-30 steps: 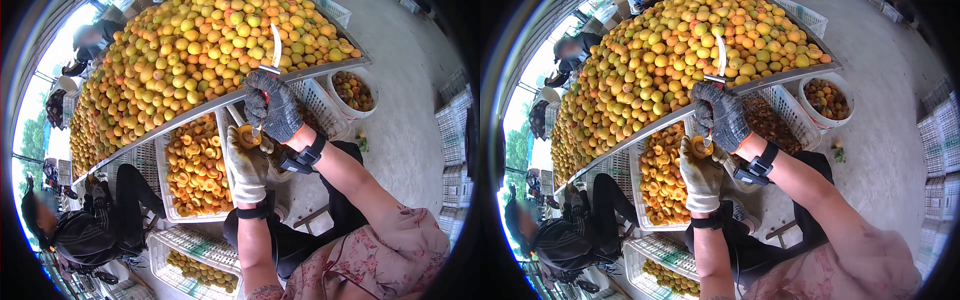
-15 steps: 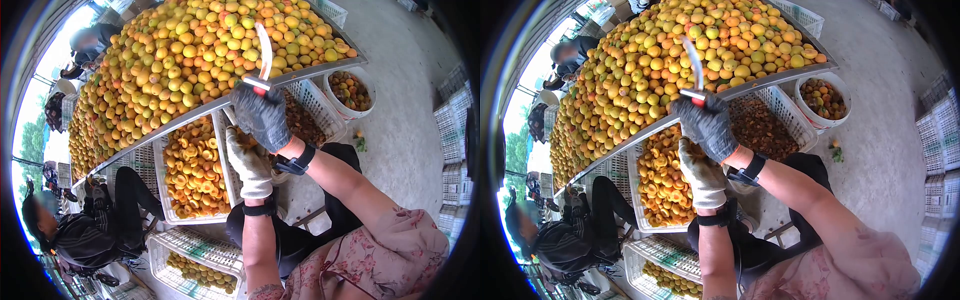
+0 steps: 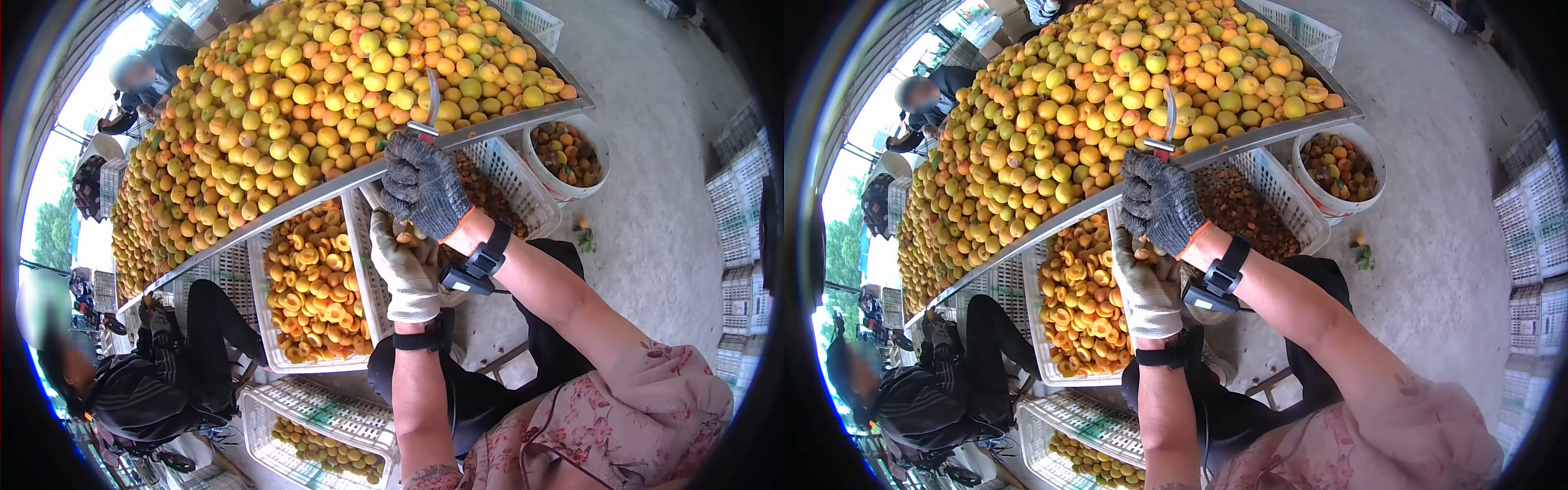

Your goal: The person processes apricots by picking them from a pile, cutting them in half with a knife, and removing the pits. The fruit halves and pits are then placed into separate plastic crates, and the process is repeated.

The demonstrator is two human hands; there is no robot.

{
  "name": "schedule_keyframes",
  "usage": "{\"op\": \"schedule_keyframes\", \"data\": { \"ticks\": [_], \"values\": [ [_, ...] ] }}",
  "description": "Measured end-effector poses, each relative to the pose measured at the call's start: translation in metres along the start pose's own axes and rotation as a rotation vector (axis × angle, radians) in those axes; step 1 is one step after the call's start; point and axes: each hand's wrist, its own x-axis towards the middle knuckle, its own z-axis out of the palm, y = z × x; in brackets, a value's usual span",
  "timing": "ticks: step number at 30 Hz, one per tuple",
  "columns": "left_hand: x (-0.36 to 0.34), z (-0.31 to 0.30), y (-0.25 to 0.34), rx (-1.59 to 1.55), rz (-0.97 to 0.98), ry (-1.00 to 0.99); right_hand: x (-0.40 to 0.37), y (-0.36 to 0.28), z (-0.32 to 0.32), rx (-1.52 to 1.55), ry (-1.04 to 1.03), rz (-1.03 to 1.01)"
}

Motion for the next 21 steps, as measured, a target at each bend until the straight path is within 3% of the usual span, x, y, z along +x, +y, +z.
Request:
{"op": "schedule_keyframes", "data": {
  "ticks": [2,6,7,9,10,11,13,14,15,17,19,21],
  "values": [
    [0.006,-0.014,0.000,0.058,-0.038,-0.166,0.000,-0.003,0.000,-0.064,0.020,0.014],
    [0.008,-0.018,0.000,0.142,0.016,-0.204,0.001,-0.003,-0.008,-0.064,-0.033,0.042],
    [0.010,-0.014,0.001,0.142,0.016,-0.206,0.001,-0.004,-0.002,0.006,-0.107,0.062],
    [0.014,-0.003,0.001,0.126,0.001,0.037,-0.015,-0.002,0.007,-0.145,-0.001,0.043],
    [0.020,-0.012,-0.002,0.175,0.043,-0.028,-0.016,-0.004,0.011,-0.205,0.141,-0.014],
    [0.019,-0.014,-0.002,0.173,0.043,-0.030,-0.011,-0.005,0.002,-0.207,0.140,-0.015],
    [0.015,-0.018,0.000,0.456,0.227,-0.072,-0.001,-0.008,-0.012,-0.244,0.038,-0.156],
    [0.016,-0.017,0.007,0.413,0.131,-0.093,-0.005,-0.009,-0.011,-0.403,0.178,-0.287],
    [0.012,-0.017,0.011,0.359,0.120,-0.138,-0.005,-0.012,-0.009,-0.403,0.176,-0.288],
    [0.010,-0.021,0.015,0.350,0.185,-0.138,-0.006,-0.019,-0.010,-0.703,0.282,-0.220],
    [0.009,-0.020,0.021,0.243,0.138,-0.108,-0.008,-0.022,-0.015,-0.694,0.229,-0.246],
    [0.016,-0.035,0.036,0.271,0.254,-0.142,-0.011,-0.027,-0.018,-0.825,0.220,-0.167]
  ]
}}
